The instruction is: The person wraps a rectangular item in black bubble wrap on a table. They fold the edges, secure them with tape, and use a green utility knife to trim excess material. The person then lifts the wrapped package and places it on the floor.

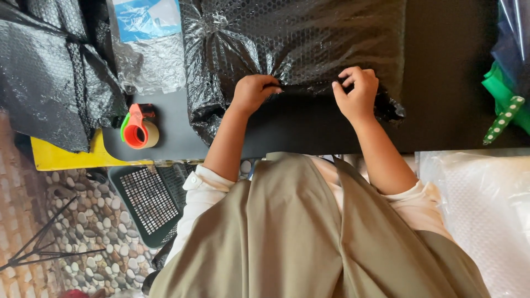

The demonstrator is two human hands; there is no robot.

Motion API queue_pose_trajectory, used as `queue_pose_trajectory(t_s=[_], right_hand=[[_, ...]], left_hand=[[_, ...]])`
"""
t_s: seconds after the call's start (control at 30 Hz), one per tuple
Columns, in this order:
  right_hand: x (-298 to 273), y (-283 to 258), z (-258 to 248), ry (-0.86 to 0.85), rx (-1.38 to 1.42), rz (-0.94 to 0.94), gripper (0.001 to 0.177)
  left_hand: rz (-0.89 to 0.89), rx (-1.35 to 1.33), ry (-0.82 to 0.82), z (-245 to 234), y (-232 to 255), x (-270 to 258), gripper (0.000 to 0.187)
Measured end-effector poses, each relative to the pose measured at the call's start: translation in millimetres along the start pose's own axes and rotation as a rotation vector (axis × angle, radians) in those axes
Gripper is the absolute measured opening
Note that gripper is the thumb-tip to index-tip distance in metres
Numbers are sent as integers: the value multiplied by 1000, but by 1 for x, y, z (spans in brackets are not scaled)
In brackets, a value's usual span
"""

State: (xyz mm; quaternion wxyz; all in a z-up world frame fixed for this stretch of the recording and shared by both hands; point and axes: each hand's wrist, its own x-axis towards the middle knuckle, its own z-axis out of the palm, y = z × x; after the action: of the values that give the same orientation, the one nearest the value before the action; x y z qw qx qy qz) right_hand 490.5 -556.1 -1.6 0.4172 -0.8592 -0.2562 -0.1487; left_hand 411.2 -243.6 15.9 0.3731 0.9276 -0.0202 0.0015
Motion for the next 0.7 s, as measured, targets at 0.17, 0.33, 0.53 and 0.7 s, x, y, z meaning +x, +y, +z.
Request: queue_pose_trajectory(t_s=[0.17, 0.33, 0.53, 0.7], right_hand=[[2, -9, 24, 111, -203, -73, 33], [-31, -64, 65, 165, -252, -448, 24], [-54, -53, 97, -108, -514, -456, 83], [-53, -59, 100, -262, -472, -358, 91]], left_hand=[[-137, 64, 4, 7, 0, 8, 19], [-241, 130, 12, 11, 1, 13, 21], [-238, 97, 15, 11, 0, 12, 24], [-128, -172, 119, -1, 9, -8, 25]])
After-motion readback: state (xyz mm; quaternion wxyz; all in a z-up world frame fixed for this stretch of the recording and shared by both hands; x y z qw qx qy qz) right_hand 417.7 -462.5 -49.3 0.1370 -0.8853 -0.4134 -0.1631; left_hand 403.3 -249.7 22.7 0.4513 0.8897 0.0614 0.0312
